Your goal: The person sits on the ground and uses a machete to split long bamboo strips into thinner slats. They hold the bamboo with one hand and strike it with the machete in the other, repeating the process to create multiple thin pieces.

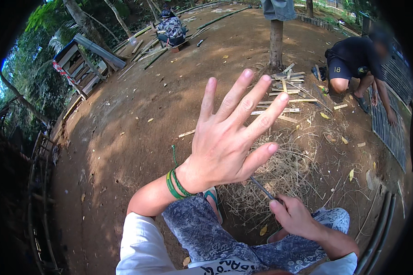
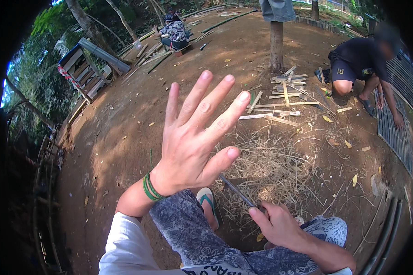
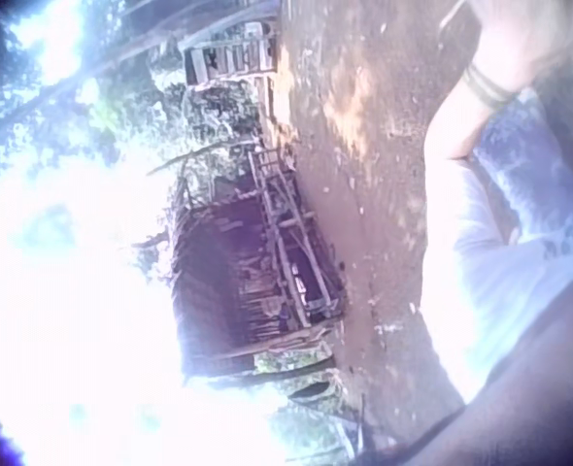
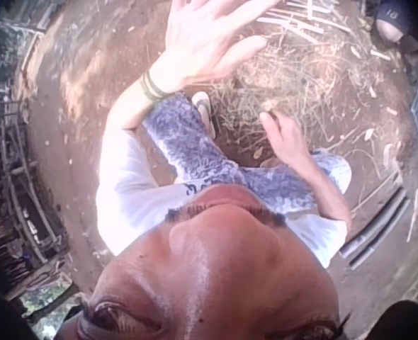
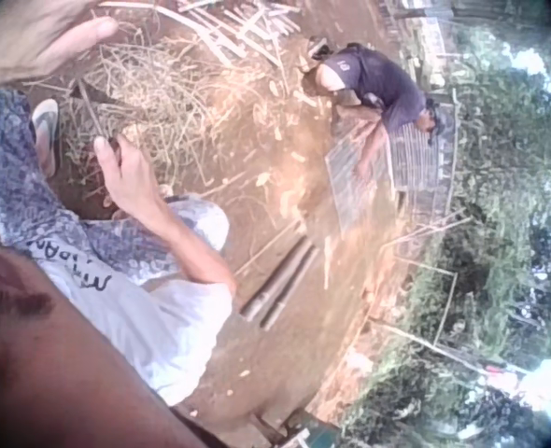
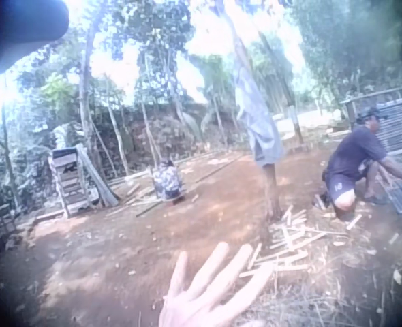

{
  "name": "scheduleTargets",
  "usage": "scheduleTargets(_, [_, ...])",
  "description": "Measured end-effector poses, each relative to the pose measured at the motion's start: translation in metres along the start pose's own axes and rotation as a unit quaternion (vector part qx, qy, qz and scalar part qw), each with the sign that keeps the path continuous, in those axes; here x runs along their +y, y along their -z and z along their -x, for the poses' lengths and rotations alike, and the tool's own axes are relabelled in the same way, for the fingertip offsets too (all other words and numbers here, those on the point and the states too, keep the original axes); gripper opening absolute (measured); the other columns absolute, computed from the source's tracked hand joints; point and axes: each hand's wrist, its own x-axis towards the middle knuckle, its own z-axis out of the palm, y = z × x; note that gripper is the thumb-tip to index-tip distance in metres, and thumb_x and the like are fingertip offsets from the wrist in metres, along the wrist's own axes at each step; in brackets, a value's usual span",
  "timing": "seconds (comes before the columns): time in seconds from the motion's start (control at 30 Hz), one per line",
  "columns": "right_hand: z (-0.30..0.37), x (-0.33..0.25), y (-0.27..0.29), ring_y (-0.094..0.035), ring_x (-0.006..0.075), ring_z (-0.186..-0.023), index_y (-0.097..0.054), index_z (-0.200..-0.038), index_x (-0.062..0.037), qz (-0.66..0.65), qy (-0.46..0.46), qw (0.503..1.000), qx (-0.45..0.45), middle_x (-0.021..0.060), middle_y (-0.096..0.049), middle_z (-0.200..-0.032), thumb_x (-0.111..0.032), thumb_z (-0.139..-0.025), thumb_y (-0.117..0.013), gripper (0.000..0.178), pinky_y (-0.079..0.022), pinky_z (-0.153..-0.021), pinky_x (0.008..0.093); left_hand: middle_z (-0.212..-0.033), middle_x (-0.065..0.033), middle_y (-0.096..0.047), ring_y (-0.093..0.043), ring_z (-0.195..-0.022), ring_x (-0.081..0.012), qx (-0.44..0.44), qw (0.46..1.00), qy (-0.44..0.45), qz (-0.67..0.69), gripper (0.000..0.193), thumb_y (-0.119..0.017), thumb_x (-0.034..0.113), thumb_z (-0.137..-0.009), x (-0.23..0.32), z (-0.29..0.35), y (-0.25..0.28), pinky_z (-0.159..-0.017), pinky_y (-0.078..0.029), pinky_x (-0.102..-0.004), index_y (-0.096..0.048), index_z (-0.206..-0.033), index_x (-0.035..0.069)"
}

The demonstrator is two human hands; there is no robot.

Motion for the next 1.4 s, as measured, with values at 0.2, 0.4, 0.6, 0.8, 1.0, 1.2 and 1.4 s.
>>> scheduleTargets(0.2, [-0.017,0.01,-0.004,-0.052,0.0229,-0.053,-0.057,-0.077,0.0038,0.012,-0.045,0.999,-0.025,0.0126,-0.05,-0.056,-0.041,-0.103,-0.05,0.052,-0.041,-0.053,0.041,-0.14,-0.0193,-0.053,-0.046,-0.134,-0.0378,0.065,0.985,0.058,0.152,0.055,-0.051,0.042,-0.097,-0.025,0.032,-0.034,-0.112,-0.031,-0.053,-0.054,-0.137,0.005])
scheduleTargets(0.4, [-0.024,0.011,-0.007,-0.051,0.025,-0.047,-0.06,-0.073,0.003,0.012,-0.012,1.0,0.005,0.0117,-0.048,-0.051,-0.043,-0.102,-0.052,0.055,-0.04,-0.049,0.0426,-0.086,-0.01,-0.065,-0.065,-0.074,-0.0167,0.011,0.942,0.192,0.276,0.036,-0.085,0.018,-0.077,0.025,0.095,-0.019,-0.067,-0.053,-0.0283,-0.062,-0.095,-0.002])
scheduleTargets(0.6, [-0.05,-0.007,-0.007,-0.045,0.0206,-0.048,-0.057,-0.075,0.0015,0.023,-0.029,0.997,-0.061,0.0099,-0.046,-0.052,-0.041,-0.102,-0.054,0.05,-0.037,-0.049,0.0417,-0.079,-0.0098,-0.066,-0.069,-0.068,-0.0174,0.077,0.914,0.282,0.281,0.026,-0.084,0.008,-0.079,0.027,0.117,-0.048,-0.06,-0.054,-0.0283,-0.061,-0.087,0.001])
scheduleTargets(0.8, [-0.074,0.015,-0.022,-0.056,0.0354,-0.046,-0.058,-0.071,0.0031,-0.003,0.024,0.997,-0.079,0.0188,-0.05,-0.049,-0.045,-0.099,-0.056,0.055,-0.041,-0.048,0.0461,-0.089,-0.0123,-0.067,-0.067,-0.076,-0.0126,0.039,0.934,0.279,0.221,0.013,-0.067,-0.003,-0.093,0.023,0.139,-0.04,-0.068,-0.052,-0.0228,-0.055,-0.089,-0.006])
scheduleTargets(1.0, [-0.092,0.108,-0.055,-0.057,0.0288,-0.047,-0.062,-0.071,0.0028,-0.015,-0.034,0.998,-0.043,0.0151,-0.053,-0.05,-0.049,-0.098,-0.057,0.059,-0.044,-0.049,0.0432,-0.09,-0.0161,-0.066,-0.067,-0.075,-0.014,0.034,0.941,0.241,0.233,0.016,-0.064,-0.003,-0.094,0.019,0.137,-0.044,-0.066,-0.051,-0.0232,-0.049,-0.087,-0.004])
scheduleTargets(1.2, [-0.094,0.104,-0.055,-0.06,0.0282,-0.049,-0.064,-0.074,0.0015,0.027,-0.141,0.987,-0.076,0.0146,-0.058,-0.055,-0.053,-0.098,-0.057,0.06,-0.048,-0.052,0.044,-0.09,-0.0156,-0.064,-0.066,-0.075,-0.0138,0.03,0.941,0.269,0.202,0.016,-0.062,0.0,-0.096,0.024,0.139,-0.044,-0.065,-0.052,-0.0233,-0.048,-0.088,-0.004])
scheduleTargets(1.4, [-0.084,0.129,-0.067,-0.059,0.028,-0.047,-0.062,-0.073,0.0013,0.028,-0.013,0.998,-0.056,0.0121,-0.055,-0.05,-0.052,-0.098,-0.057,0.059,-0.047,-0.05,0.0435,-0.091,-0.017,-0.063,-0.065,-0.078,-0.0153,0.028,0.938,0.252,0.236,0.017,-0.061,0.002,-0.097,0.032,0.147,-0.04,-0.07,-0.056,-0.0275,-0.047,-0.09,-0.004])
